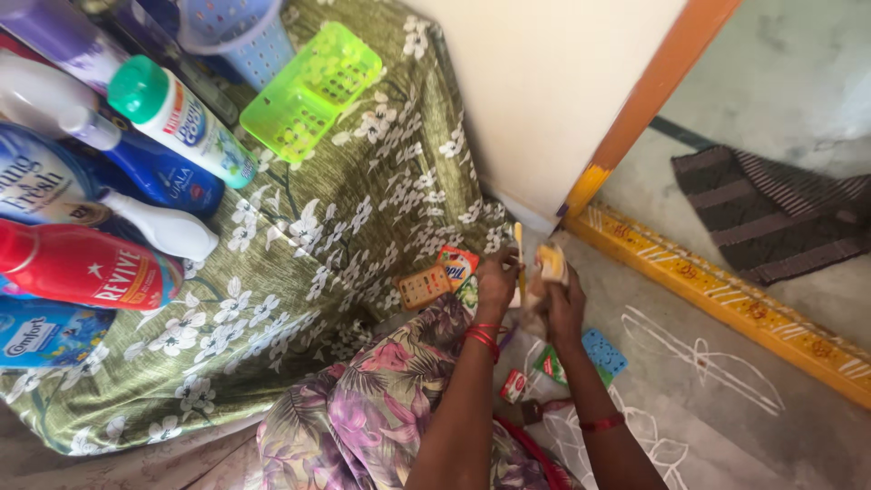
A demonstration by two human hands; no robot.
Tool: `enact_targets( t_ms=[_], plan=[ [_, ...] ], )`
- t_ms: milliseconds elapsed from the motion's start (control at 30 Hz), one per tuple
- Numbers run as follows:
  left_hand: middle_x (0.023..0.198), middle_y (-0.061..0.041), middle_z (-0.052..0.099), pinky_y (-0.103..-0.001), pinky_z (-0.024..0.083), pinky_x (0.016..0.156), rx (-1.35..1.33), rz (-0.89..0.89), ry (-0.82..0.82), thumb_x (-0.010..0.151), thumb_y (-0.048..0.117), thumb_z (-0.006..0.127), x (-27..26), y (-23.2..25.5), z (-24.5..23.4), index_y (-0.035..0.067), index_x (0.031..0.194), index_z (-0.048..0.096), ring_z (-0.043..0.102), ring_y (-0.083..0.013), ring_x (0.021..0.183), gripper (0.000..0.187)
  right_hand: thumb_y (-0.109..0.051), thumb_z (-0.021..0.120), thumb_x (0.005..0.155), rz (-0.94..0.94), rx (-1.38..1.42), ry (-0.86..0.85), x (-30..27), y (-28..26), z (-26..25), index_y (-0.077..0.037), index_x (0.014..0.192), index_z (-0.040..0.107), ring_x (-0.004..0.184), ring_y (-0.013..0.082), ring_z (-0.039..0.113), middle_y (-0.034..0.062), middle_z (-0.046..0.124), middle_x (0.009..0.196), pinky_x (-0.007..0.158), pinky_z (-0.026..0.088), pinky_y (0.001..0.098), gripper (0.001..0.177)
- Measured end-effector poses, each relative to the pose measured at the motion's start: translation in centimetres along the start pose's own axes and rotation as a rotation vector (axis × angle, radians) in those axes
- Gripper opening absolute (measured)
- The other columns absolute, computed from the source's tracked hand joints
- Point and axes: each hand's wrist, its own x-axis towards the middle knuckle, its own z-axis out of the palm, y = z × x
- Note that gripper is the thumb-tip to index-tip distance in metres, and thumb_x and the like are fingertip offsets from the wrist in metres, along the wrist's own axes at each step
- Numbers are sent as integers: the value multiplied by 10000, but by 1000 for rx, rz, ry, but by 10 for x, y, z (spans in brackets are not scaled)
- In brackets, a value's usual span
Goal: The person sits on the floor and wipes various household items with a cloth, including a plastic basket, a toothbrush, a tube, a small box, and a plastic tray. The person places each item on a table covered with a floral cloth after wiping it.
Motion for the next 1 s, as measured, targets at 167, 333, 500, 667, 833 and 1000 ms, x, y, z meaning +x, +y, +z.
enact_targets(
  t_ms=[167,333,500,667,833,1000],
  plan=[
    [992,-201,754,-392,573,797,-178,41,73,956,144,646,4,51,1,45,1159,741,752,-272,895,245,-270,508,1096,-421,-253,-152,28,-64,34,18,1384,511,1197,259,608,169,628,1286,1006,465,374,407],
    [862,-137,753,-323,556,698,-314,-95,33,978,172,632,3,109,-51,14,1096,749,692,-165,727,229,-303,476,1089,-466,-304,-186,24,-109,47,11,1371,541,1171,281,634,179,650,1266,1003,474,373,427],
    [889,-32,740,-254,542,661,-536,-58,-13,963,104,646,3,136,-85,5,1086,741,641,-73,757,184,-304,473,1086,-433,-348,-233,4,-149,60,-1,1359,570,1138,302,654,197,660,1247,985,488,383,419],
    [983,-23,763,-222,553,783,-758,90,38,966,19,625,2,140,-94,-10,1082,727,670,-58,865,157,-283,493,1081,-582,-321,-239,-28,-188,69,23,1375,531,1132,338,653,220,648,1250,956,485,422,426],
    [926,-18,745,-219,527,707,-819,25,133,964,106,723,-5,154,-116,-10,1050,738,646,-56,807,145,-301,531,1053,-507,-517,-200,-62,-214,74,1,1260,581,1020,366,692,229,676,1121,857,523,431,370],
    [776,-28,677,-238,514,588,-889,-101,191,950,152,753,-16,171,-158,-3,1067,727,606,-100,651,196,-256,599,1024,-455,-403,-294,-86,-210,74,5,1249,601,1001,278,717,183,721,1098,863,539,377,345]
  ],
)
